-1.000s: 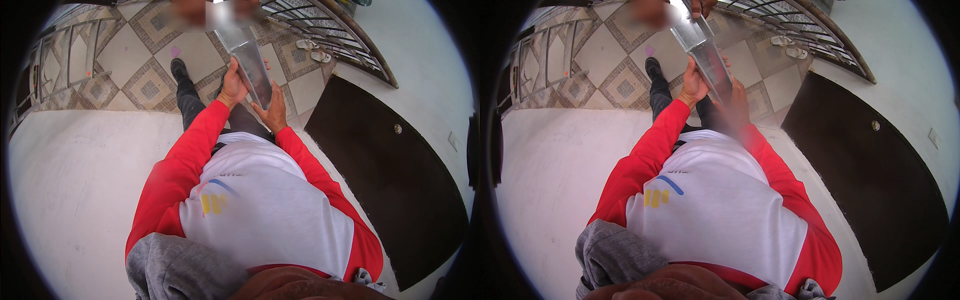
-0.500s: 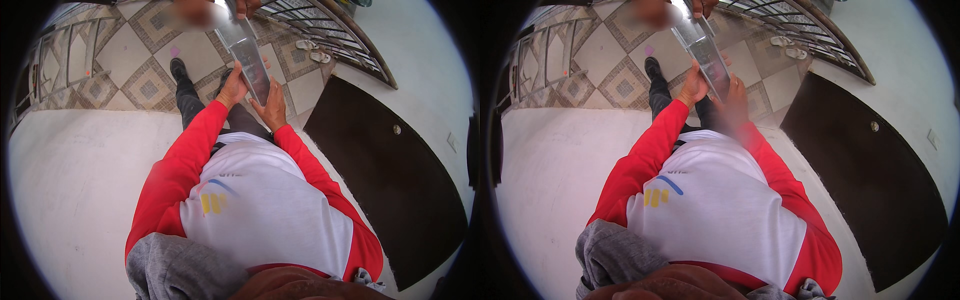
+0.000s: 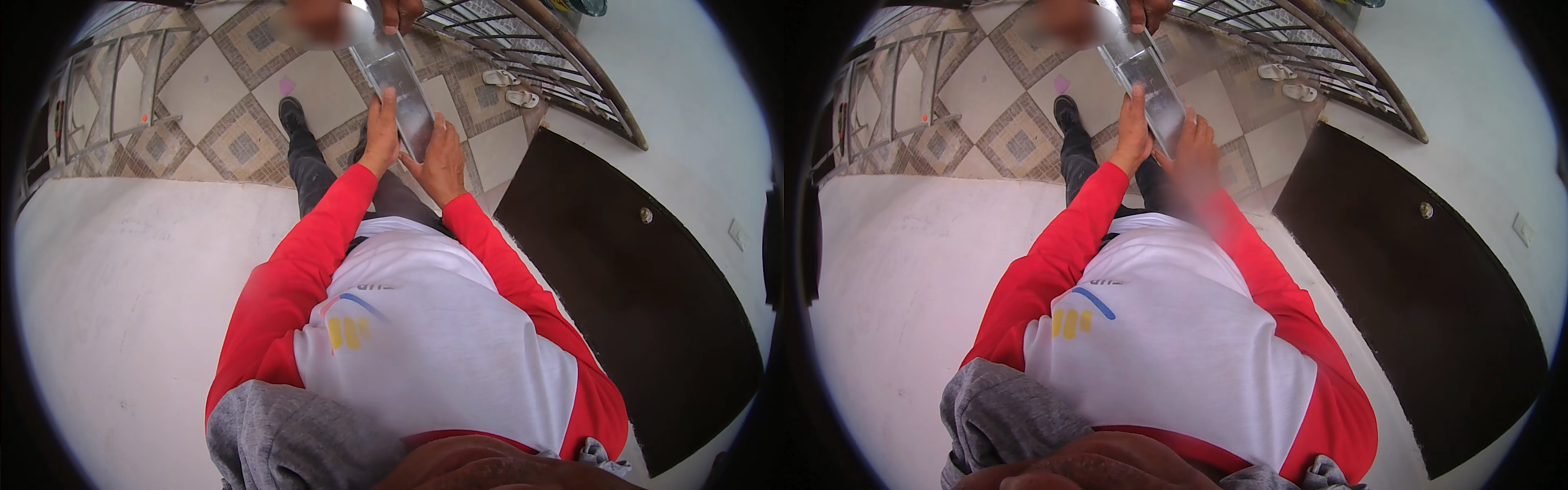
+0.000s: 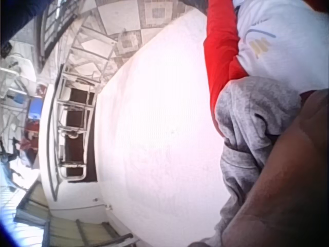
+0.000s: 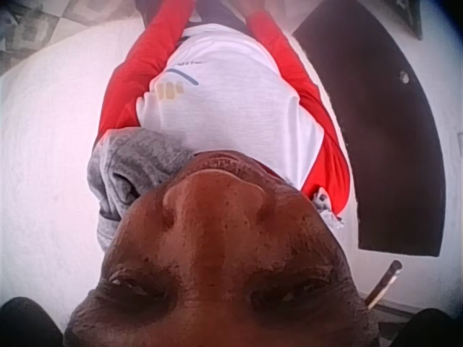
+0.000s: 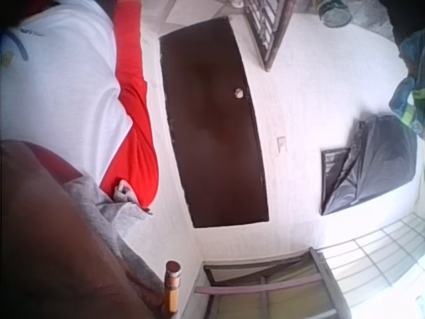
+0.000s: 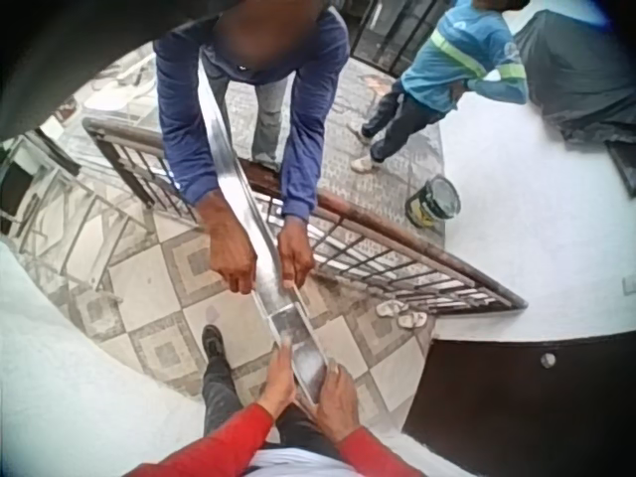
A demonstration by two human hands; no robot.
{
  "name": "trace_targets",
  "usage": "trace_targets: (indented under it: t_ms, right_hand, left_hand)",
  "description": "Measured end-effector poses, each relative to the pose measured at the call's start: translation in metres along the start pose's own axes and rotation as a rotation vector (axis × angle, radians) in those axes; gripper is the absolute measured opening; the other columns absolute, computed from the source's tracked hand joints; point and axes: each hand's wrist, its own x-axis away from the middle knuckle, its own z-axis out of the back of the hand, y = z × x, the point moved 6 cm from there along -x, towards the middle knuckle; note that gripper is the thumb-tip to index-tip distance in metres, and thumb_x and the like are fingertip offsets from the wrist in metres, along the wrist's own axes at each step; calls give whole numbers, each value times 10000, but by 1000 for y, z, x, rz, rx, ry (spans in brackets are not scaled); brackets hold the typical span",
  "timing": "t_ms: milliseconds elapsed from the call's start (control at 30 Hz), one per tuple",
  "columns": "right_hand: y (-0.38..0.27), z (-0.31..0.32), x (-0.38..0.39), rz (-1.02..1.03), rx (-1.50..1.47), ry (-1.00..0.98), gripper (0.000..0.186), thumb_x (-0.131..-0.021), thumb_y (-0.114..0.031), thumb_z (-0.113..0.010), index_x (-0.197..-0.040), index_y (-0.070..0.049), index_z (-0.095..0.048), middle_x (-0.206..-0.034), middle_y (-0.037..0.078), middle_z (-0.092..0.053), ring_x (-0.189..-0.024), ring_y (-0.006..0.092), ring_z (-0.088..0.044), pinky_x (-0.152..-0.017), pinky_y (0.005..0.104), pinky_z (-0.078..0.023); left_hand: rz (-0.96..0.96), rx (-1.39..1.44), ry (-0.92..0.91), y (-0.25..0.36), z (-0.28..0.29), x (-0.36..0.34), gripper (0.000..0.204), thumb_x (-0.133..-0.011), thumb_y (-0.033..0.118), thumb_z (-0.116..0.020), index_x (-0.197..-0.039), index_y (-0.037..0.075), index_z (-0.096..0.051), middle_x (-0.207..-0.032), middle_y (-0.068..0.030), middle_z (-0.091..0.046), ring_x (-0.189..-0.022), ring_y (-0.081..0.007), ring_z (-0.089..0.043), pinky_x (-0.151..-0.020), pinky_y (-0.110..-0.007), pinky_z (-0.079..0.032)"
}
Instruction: The person uses tin snips to cut a long metal strip into smaller pieces. They repeatedly measure the strip against a curved metal railing, cut it, and then fit the piece into the railing structure.
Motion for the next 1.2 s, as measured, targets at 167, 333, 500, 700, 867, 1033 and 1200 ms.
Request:
trace_targets:
  t_ms: [167, 333, 500, 700, 867, 1033, 1200]
  right_hand:
    - [5, -13, -2, -20, -9, -71, 1086, -722, -423, -881, -1531, 1, -293, -1374, 248, -495, -1233, 413, -540, -907, 513, -526]
    - [2, -14, -7, -21, -41, -100, 1160, -693, -507, -884, -1534, 16, -280, -1355, 253, -507, -1209, 413, -557, -897, 511, -531]
    - [-5, -6, -8, -63, -56, -143, 1231, -661, -632, -856, -1530, 25, -282, -1302, 243, -536, -1171, 409, -588, -885, 499, -538]
    - [-9, 2, -10, -73, -73, -207, 1159, -742, -549, -857, -1517, 66, -252, -1283, 287, -521, -1143, 443, -602, -938, 484, -522]
    - [-9, -2, -15, -33, -80, -203, 1116, -775, -524, -840, -1509, 82, -258, -1259, 287, -524, -1139, 449, -600, -944, 482, -519]
    - [-12, 1, -21, -13, -86, -196, 1118, -776, -524, -841, -1502, 96, -259, -1264, 294, -517, -1140, 456, -596, -953, 485, -512]
    - [-10, 31, -23, 53, -207, -93, 941, -868, -543, -752, -1486, 44, -354, -1305, 280, -561, -1113, 434, -623, -944, 483, -511]
  left_hand:
    - [30, 55, 2, -4, 9, 12, 638, -1028, 529, -577, -1412, 39, -438, -1293, -87, -556, -1210, -198, -540, -1024, -361, -462]
    - [46, 27, 61, 14, 17, 13, 676, -1025, 491, -603, -1469, 24, -400, -1323, -95, -543, -1246, -196, -528, -1041, -380, -453]
    - [-15, -249, -73, 81, 30, -33, 606, -1006, 402, -659, -1435, 10, -487, -1335, -91, -599, -1226, -189, -562, -1065, -358, -440]
    - [-26, -455, -140, 101, 22, -48, 520, -952, 194, -748, -1366, -41, -539, -1249, -115, -671, -1130, -163, -616, -1012, -303, -464]
    - [-64, -474, -84, 100, 19, -45, 500, -962, 226, -741, -1336, -45, -551, -1234, -94, -673, -1117, -148, -605, -998, -291, -451]
    - [-115, -569, -90, 105, 16, -45, 520, -978, 294, -720, -1327, -53, -551, -1205, -94, -676, -1085, -144, -606, -985, -281, -451]
    - [-42, -701, -154, 110, 10, -41, 538, -980, 344, -710, -1321, -43, -555, -1196, -117, -674, -1098, -172, -608, -1004, -315, -454]
